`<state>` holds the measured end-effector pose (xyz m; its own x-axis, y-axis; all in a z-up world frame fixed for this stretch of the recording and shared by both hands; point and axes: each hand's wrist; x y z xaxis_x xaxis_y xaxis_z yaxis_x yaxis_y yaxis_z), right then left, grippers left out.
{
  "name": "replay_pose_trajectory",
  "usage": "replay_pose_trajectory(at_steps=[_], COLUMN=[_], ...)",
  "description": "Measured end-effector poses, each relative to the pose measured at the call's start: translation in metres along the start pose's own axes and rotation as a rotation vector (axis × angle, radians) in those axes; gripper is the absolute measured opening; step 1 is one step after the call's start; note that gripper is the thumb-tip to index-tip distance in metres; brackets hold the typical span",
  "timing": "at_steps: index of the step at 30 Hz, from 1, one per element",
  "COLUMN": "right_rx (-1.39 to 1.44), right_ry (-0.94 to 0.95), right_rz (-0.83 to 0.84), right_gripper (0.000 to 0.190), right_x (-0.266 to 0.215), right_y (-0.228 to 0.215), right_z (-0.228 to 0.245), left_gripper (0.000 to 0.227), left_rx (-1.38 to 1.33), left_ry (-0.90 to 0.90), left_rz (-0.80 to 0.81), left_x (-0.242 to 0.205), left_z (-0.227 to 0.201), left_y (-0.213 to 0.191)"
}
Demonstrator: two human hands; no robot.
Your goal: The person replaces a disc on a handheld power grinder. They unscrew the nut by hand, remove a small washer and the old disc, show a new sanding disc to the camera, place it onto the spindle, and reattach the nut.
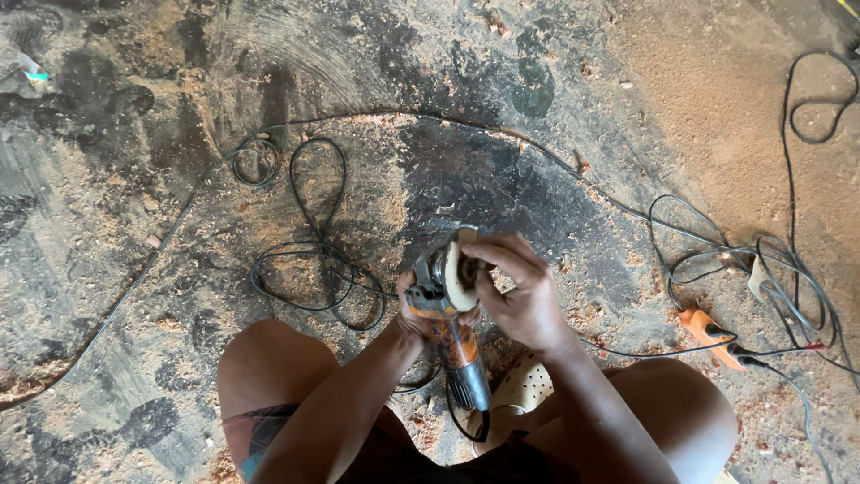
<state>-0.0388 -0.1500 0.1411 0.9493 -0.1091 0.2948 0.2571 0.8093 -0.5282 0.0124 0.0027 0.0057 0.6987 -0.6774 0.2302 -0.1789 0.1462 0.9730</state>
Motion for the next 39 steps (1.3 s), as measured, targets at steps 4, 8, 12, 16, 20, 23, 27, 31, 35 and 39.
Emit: replay_pose_trajectory(at_steps=[4,8,12,16,20,23,27,31,35,39], right_rx=[0.026,0.017,0.219,-0.066,0.015,-0.008,0.039,0.019,-0.042,0.015], right_ry=[0.090,-0.013,-0.004,0.249,0.023,0.063,0.029,0.022,0.064,-0.073], right_rz=[0.015,0.104,0.085,0.098,0.049,0.046,0.089,0.039,0.063,-0.007], right_gripper=[0.021,0.032,0.052,0.041,0.048,0.041,0.036,0.049,0.033,0.031], right_x=[-0.001,0.000,-0.001,-0.002,-0.005,-0.002,0.000,-0.001,-0.002,-0.009], right_y=[0.000,-0.006,-0.020,-0.010,-0.011,-0.009,-0.004,-0.014,-0.005,-0.003], right_z=[-0.006,0.004,0.010,-0.004,0.000,0.001,0.007,0.015,0.006,-0.009], left_gripper=[0.084,0.084,0.089,0.086,0.086,0.085,0.085,0.084,0.084,0.083], left_rx=[-0.007,-0.019,0.017,-0.012,0.021,0.032,0.051,0.070,0.087,0.108], left_ry=[0.002,0.003,-0.009,0.010,0.018,0.018,0.020,0.029,0.015,0.019], left_rz=[-0.022,0.019,0.222,0.082,0.031,0.019,0.005,-0.010,-0.023,-0.032], left_x=[-0.004,-0.005,0.013,0.004,0.001,0.002,-0.001,-0.002,-0.007,-0.009], left_z=[0.002,0.003,0.002,0.002,0.002,0.002,0.002,0.002,0.003,0.001], left_y=[0.002,-0.004,-0.016,-0.011,-0.006,-0.005,-0.005,-0.005,-0.005,-0.007])
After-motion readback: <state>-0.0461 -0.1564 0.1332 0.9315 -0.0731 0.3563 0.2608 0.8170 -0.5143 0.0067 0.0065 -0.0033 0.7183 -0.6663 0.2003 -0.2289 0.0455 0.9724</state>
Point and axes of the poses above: each hand's wrist, its own x-axis towards the middle knuckle, its own y-axis out of the palm, z = x × y, and after that the axes turned 15 degrees about y, right-handed
